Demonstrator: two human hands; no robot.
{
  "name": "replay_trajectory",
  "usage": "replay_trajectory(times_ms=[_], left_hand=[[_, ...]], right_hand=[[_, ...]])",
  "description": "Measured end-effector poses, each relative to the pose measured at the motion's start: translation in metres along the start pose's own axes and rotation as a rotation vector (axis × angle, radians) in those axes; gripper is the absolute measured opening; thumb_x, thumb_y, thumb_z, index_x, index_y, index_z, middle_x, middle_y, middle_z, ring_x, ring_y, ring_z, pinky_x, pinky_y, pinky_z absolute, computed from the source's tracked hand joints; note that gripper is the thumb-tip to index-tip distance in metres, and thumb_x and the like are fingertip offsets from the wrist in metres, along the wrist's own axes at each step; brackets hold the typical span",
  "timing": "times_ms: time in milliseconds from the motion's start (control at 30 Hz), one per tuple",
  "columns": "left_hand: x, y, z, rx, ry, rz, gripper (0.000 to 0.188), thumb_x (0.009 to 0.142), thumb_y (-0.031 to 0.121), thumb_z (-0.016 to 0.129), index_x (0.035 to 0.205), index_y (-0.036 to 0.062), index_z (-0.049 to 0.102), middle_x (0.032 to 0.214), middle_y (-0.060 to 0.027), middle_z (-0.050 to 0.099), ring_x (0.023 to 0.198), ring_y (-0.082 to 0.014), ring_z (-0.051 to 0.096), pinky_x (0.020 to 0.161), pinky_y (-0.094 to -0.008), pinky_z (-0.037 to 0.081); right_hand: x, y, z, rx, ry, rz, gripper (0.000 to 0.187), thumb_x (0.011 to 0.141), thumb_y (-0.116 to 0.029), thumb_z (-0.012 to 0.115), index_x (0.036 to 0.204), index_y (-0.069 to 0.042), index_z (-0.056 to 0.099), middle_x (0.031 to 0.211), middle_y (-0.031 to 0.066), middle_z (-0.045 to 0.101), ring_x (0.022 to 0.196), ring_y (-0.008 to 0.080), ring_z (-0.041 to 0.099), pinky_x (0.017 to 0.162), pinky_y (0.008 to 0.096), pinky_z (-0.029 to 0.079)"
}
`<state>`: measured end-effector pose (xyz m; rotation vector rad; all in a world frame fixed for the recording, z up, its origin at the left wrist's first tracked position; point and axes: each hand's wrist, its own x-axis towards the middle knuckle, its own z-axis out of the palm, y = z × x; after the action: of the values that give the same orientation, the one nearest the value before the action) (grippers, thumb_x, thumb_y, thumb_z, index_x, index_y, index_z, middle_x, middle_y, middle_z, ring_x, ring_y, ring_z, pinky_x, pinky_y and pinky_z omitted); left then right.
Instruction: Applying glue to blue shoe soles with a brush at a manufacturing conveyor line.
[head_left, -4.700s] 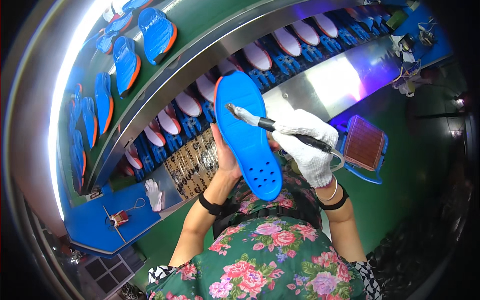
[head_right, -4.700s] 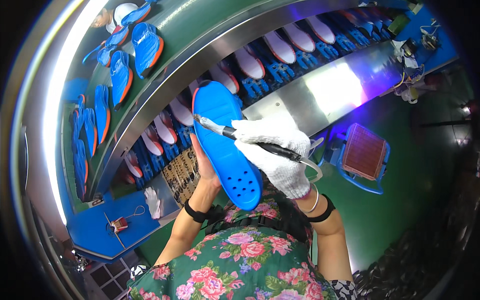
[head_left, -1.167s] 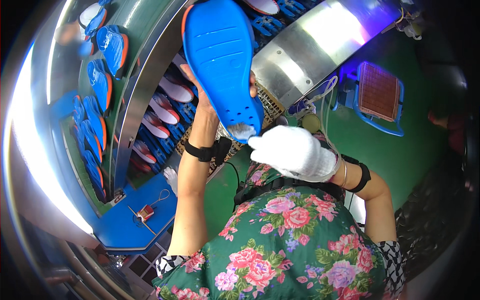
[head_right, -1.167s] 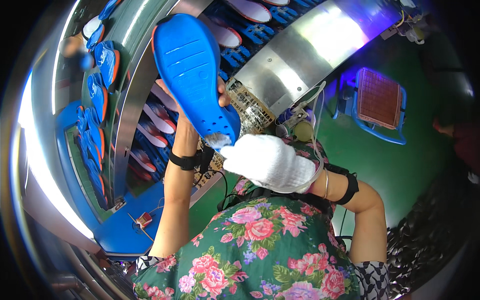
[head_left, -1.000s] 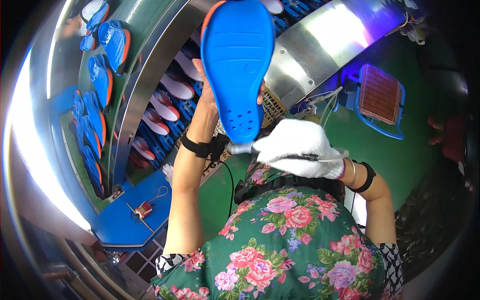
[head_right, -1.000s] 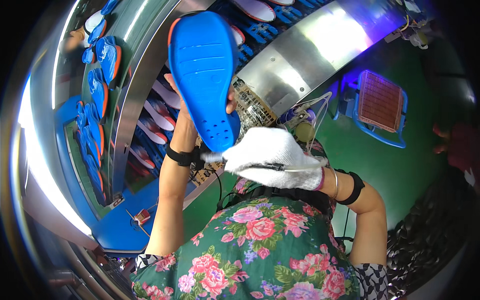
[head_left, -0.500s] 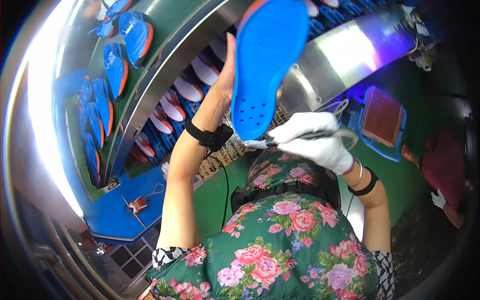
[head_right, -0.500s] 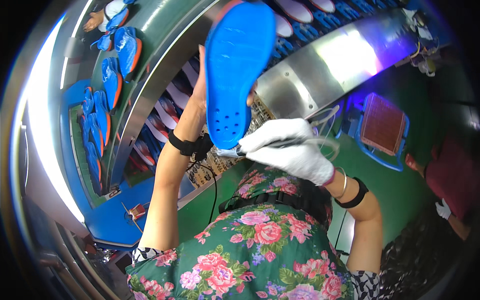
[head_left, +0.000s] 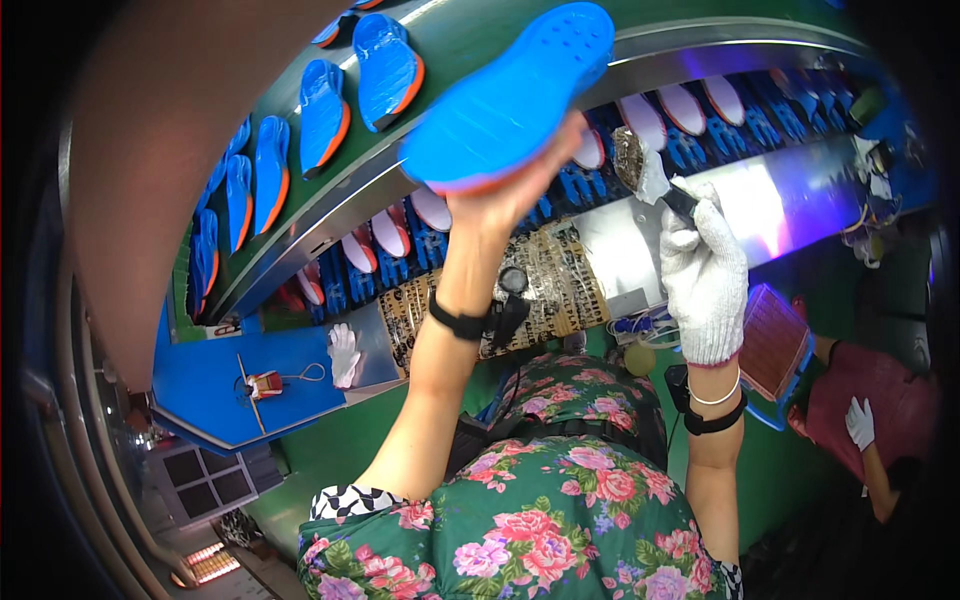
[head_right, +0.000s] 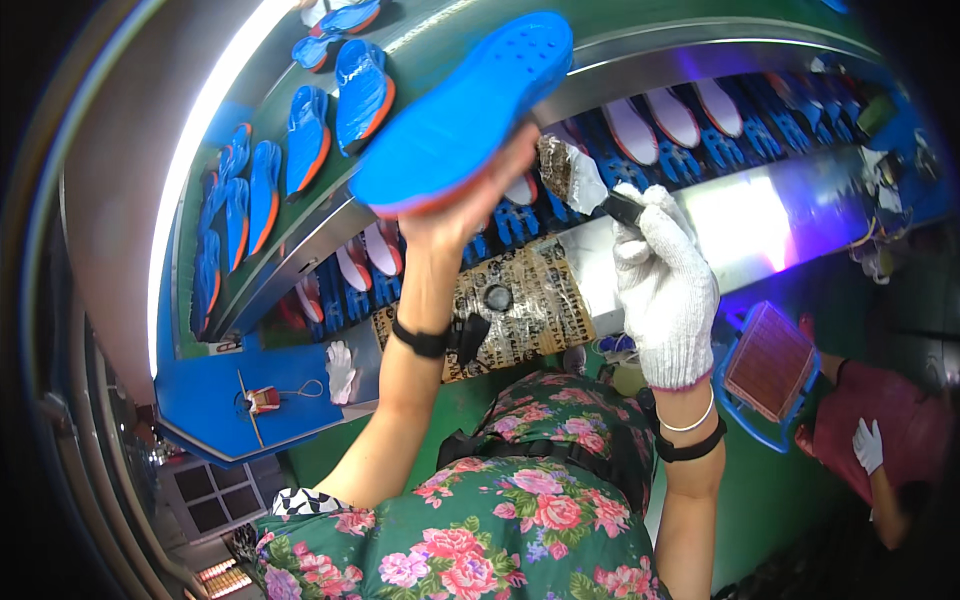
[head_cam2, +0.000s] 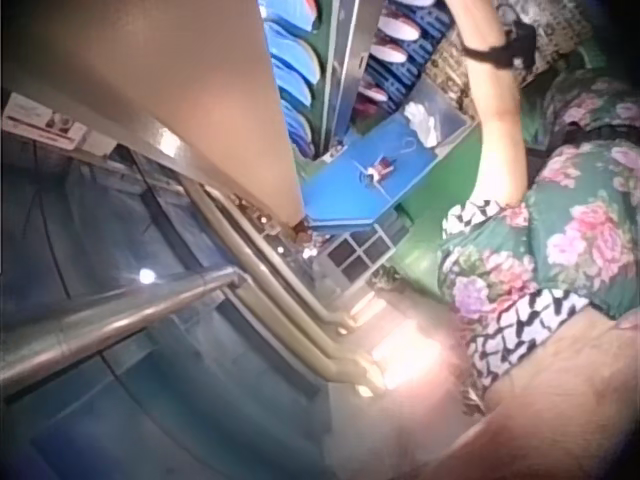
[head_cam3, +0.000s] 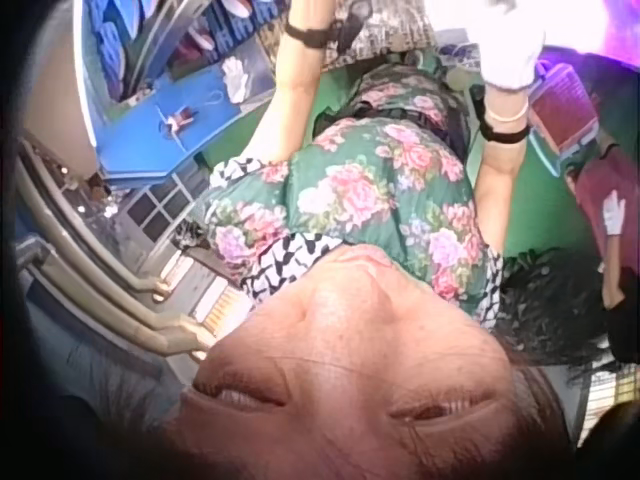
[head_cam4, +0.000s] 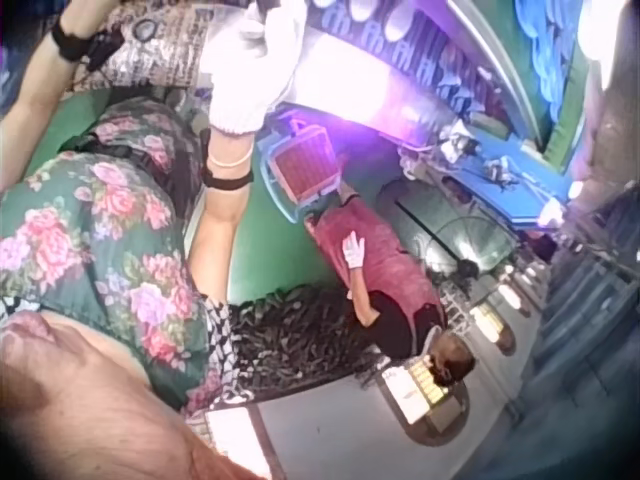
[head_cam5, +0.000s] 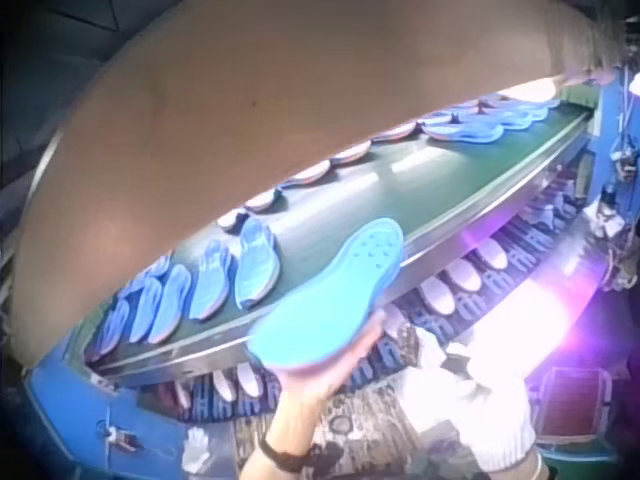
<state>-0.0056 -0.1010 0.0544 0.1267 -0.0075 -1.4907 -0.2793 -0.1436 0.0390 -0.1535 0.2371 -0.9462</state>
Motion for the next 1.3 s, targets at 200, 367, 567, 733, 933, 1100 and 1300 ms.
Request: replay_trajectory(times_ms=[200, 367, 567, 733, 933, 1100, 1300], left_hand=[[-0.072, -0.056, -0.045, -0.126, -0.094, -0.184, 0.107, 0.096, 0.078, 0.058, 0.172, 0.0085, 0.031, 0.164, -0.0308, 0.047, 0.15, -0.0623, 0.042, 0.112, -0.0776, 0.046], [-0.104, -0.094, -0.075, -0.057, 0.069, -0.256, 0.114, 0.077, 0.078, 0.072, 0.167, 0.0134, 0.043, 0.163, -0.0267, 0.052, 0.139, -0.0533, 0.059, 0.109, -0.0839, 0.041], [-0.122, -0.113, -0.102, -0.319, -0.063, -0.323, 0.111, 0.086, 0.088, 0.064, 0.167, 0.0156, 0.044, 0.164, -0.0205, 0.054, 0.146, -0.0482, 0.055, 0.122, -0.0747, 0.038], [-0.143, -0.115, -0.133, -0.192, 0.069, -0.278, 0.101, 0.091, 0.073, 0.072, 0.167, 0.0133, 0.044, 0.16, -0.0207, 0.058, 0.145, -0.044, 0.057, 0.124, -0.067, 0.041], [-0.15, -0.104, -0.162, 0.201, 0.042, -0.33, 0.095, 0.099, 0.064, 0.069, 0.171, 0.0121, 0.036, 0.168, -0.0187, 0.049, 0.152, -0.0402, 0.051, 0.128, -0.0605, 0.039], [-0.143, -0.105, -0.16, -0.052, 0.009, -0.277, 0.093, 0.102, 0.068, 0.062, 0.171, 0.0117, 0.036, 0.168, -0.019, 0.049, 0.152, -0.0406, 0.051, 0.127, -0.063, 0.04], [-0.14, -0.095, -0.159, 0.059, 0.107, -0.266, 0.094, 0.102, 0.072, 0.06, 0.17, 0.0117, 0.038, 0.167, -0.0193, 0.05, 0.151, -0.0407, 0.052, 0.126, -0.062, 0.041]], right_hand=[[-0.016, 0.017, 0.017, -0.278, 0.032, -0.051, 0.024, 0.101, 0.007, 0.066, 0.123, 0.007, 0.073, 0.127, 0.0194, 0.075, 0.106, 0.022, 0.074, 0.097, 0.0329, 0.059], [-0.033, 0.018, 0.027, -0.857, -0.081, -0.232, 0.023, 0.093, 0.01, 0.076, 0.115, 0.006, 0.08, 0.12, 0.0185, 0.08, 0.105, 0.0222, 0.077, 0.095, 0.0343, 0.061], [-0.03, 0.01, 0.033, -1.378, -0.414, -0.696, 0.023, 0.084, 0.008, 0.083, 0.106, 0.003, 0.082, 0.101, 0.016, 0.081, 0.092, 0.025, 0.078, 0.083, 0.0362, 0.062], [-0.026, 0.002, 0.03, -1.631, -0.547, -0.908, 0.037, 0.084, -0.005, 0.081, 0.12, -0.003, 0.082, 0.12, 0.0144, 0.081, 0.104, 0.0305, 0.076, 0.091, 0.0412, 0.061], [-0.045, 0.011, 0.032, -1.823, -0.632, -0.916, 0.037, 0.087, -0.007, 0.079, 0.124, -0.004, 0.081, 0.125, 0.0171, 0.08, 0.104, 0.0333, 0.077, 0.092, 0.0457, 0.061], [-0.049, 0.006, 0.023, -1.577, -0.597, -0.714, 0.044, 0.085, -0.005, 0.078, 0.129, -0.002, 0.079, 0.126, 0.0161, 0.079, 0.112, 0.034, 0.075, 0.097, 0.0442, 0.06], [-0.054, 0.021, 0.013, -1.654, -0.526, -0.839, 0.044, 0.084, 0.001, 0.078, 0.128, -0.004, 0.079, 0.124, 0.0143, 0.08, 0.109, 0.0318, 0.076, 0.096, 0.043, 0.061]])
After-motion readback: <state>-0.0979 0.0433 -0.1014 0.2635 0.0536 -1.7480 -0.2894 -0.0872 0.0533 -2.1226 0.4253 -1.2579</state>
